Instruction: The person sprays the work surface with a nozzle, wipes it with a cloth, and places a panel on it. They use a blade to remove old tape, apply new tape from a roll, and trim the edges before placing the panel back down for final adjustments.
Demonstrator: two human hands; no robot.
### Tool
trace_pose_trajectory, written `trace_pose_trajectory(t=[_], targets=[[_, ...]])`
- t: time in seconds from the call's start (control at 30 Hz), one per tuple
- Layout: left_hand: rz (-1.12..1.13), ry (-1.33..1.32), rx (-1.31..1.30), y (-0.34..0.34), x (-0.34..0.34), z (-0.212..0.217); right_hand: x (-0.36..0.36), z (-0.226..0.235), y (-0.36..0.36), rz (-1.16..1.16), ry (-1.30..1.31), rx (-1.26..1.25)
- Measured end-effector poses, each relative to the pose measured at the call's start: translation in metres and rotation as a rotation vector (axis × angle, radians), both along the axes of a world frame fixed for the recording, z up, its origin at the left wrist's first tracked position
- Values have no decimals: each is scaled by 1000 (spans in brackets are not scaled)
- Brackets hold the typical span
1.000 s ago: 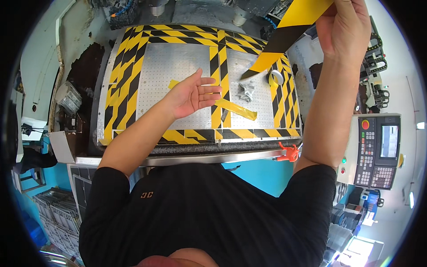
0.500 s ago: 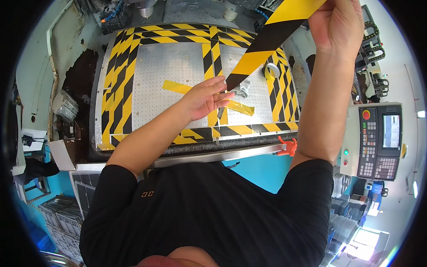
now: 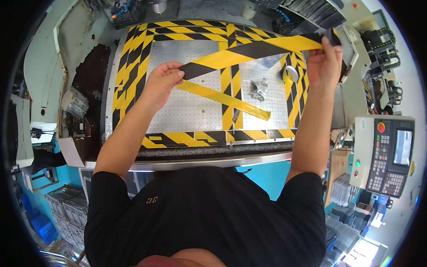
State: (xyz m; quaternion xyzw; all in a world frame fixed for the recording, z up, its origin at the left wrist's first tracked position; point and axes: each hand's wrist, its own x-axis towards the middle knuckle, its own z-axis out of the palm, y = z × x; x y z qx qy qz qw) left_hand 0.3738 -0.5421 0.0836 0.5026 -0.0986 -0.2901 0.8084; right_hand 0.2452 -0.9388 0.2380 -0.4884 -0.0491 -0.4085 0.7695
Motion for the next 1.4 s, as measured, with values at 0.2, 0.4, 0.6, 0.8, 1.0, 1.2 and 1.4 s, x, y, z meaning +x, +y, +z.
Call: trace_pose_trajectory(t=[0.2,0.4,0.6,0.8,1.0,1.2,1.4], targets=[[84,-62,153,42,51,-3,20,-71,24,-52,244,149],[56,-56,218,78,116,-18,51,-114,43,-186,509,-40],[-12,-104,445,87,182,-40,93,-142,54,-250,964,-589],[68,-272,766,66,251,-37,160,-163,45,-287,1043,-844],[3,-291,668,56,281,-53,190,-191,23,-292,1046,-899],[15,-280,695,45,274,-70,200,-212,11,-19,1089,-464],[-21,-230,814,49,280,-92,204,-230,8,54,1159,-494]])
